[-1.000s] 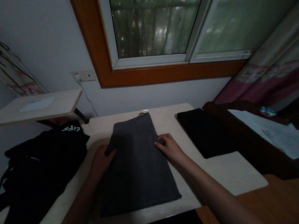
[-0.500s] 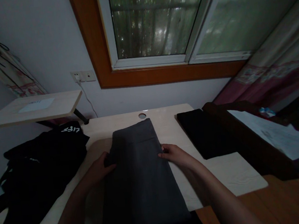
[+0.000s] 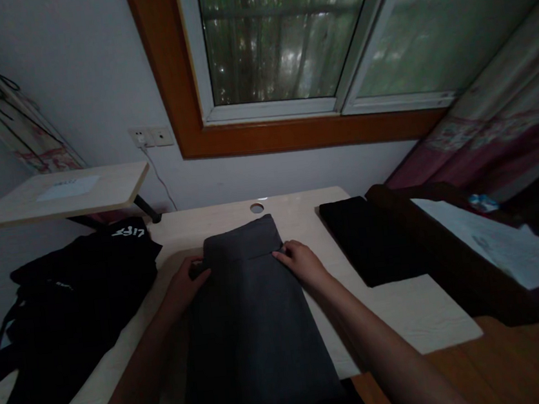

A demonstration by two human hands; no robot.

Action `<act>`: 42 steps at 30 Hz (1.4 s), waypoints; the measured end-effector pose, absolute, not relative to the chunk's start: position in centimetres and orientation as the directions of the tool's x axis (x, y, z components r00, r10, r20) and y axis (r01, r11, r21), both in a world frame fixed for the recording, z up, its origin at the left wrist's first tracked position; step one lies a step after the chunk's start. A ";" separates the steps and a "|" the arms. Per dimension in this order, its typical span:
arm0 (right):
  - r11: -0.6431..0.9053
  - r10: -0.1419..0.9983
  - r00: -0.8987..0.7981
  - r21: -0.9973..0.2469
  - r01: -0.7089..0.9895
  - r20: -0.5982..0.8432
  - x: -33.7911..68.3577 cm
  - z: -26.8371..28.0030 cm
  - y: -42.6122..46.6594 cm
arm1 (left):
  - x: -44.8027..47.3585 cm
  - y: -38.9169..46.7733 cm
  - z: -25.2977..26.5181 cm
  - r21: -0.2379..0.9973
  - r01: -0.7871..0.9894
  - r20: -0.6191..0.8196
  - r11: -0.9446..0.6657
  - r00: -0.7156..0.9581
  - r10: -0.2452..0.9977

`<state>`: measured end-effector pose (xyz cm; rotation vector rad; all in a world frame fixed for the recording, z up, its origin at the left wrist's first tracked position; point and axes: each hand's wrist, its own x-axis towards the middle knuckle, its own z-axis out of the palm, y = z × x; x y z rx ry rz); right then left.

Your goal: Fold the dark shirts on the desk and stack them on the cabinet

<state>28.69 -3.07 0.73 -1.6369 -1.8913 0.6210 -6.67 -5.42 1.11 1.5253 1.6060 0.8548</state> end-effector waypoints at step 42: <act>0.204 0.977 -0.073 -0.770 0.604 0.201 29.2 0.5 -4.2 | -8.5 -5.9 1.9 0.859 0.502 0.086 -0.099 0.048 0.995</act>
